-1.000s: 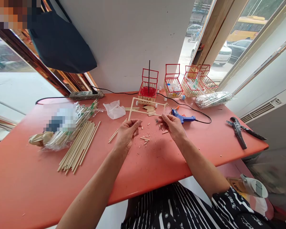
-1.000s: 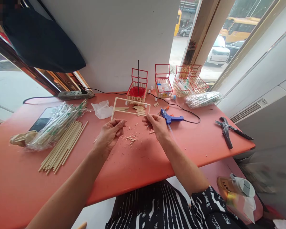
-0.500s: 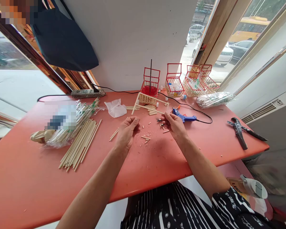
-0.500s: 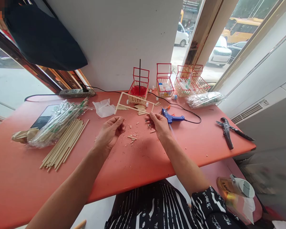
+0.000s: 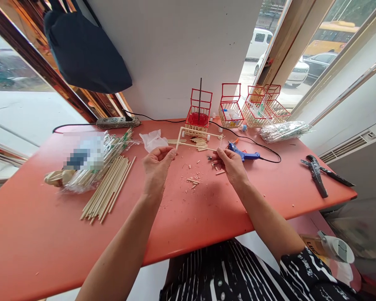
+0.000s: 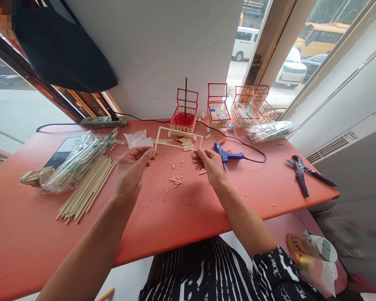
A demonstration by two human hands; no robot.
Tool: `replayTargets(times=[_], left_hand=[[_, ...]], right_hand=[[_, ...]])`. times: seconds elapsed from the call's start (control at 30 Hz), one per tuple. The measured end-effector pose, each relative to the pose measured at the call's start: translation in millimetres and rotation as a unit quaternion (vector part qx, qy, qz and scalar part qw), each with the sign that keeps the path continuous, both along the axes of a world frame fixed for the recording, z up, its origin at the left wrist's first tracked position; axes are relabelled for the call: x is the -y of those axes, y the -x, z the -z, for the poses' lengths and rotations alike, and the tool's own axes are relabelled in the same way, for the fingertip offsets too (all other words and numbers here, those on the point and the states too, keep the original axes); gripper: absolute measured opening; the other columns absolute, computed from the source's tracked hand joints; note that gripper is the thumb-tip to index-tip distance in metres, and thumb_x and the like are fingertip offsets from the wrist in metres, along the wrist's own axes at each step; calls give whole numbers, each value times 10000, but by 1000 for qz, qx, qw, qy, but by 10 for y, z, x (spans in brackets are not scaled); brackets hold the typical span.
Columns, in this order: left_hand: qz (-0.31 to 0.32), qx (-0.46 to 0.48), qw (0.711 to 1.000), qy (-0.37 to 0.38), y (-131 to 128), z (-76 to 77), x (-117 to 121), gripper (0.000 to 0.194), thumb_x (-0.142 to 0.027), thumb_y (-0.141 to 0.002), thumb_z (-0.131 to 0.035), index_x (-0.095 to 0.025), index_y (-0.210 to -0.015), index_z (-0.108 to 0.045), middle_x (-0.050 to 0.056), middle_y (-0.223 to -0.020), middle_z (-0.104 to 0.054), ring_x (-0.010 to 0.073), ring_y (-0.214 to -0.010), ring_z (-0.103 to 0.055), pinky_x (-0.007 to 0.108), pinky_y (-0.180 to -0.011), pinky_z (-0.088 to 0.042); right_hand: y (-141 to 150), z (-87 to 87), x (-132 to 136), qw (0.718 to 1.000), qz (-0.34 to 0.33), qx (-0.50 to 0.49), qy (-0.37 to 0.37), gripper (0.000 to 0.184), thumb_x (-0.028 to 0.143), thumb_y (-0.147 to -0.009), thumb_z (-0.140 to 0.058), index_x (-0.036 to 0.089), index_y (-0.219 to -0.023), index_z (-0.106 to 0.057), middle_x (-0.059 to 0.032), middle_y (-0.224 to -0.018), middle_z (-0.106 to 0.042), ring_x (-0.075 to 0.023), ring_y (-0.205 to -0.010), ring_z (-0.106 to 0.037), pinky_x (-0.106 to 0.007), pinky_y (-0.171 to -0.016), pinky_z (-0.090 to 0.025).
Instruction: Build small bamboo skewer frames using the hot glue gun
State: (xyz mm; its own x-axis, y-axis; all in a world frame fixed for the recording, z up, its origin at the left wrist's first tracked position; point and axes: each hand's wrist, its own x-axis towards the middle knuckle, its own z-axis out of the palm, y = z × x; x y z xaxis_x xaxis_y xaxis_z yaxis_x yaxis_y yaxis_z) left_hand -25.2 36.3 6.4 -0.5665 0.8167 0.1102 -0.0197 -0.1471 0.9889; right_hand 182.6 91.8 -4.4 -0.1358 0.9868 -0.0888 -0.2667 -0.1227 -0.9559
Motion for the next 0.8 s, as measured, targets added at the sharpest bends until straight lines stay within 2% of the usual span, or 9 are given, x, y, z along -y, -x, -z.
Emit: replayTargets(times=[0.43, 0.8], left_hand=[[-6, -27, 1000, 3, 22, 12, 23, 199, -347, -694, -773, -166, -777, -772, 39, -688, -719, 148, -664, -634, 269, -664, -492], [-5, -9, 1000, -6, 18, 1, 13, 195, -337, -694, -767, -164, -784, -752, 24, -671, -696, 124, -628, -603, 243, -614, -453]], right_hand=[[20, 25, 42, 999, -8, 22, -21, 491, 600, -607, -841, 154, -747, -690, -51, -718, -725, -98, -524, -592, -208, -443, -408], [11, 20, 37, 998, -22, 49, -19, 504, 625, -611, -832, 152, -737, -709, -65, -743, -745, -94, -535, -605, -181, -429, -410]])
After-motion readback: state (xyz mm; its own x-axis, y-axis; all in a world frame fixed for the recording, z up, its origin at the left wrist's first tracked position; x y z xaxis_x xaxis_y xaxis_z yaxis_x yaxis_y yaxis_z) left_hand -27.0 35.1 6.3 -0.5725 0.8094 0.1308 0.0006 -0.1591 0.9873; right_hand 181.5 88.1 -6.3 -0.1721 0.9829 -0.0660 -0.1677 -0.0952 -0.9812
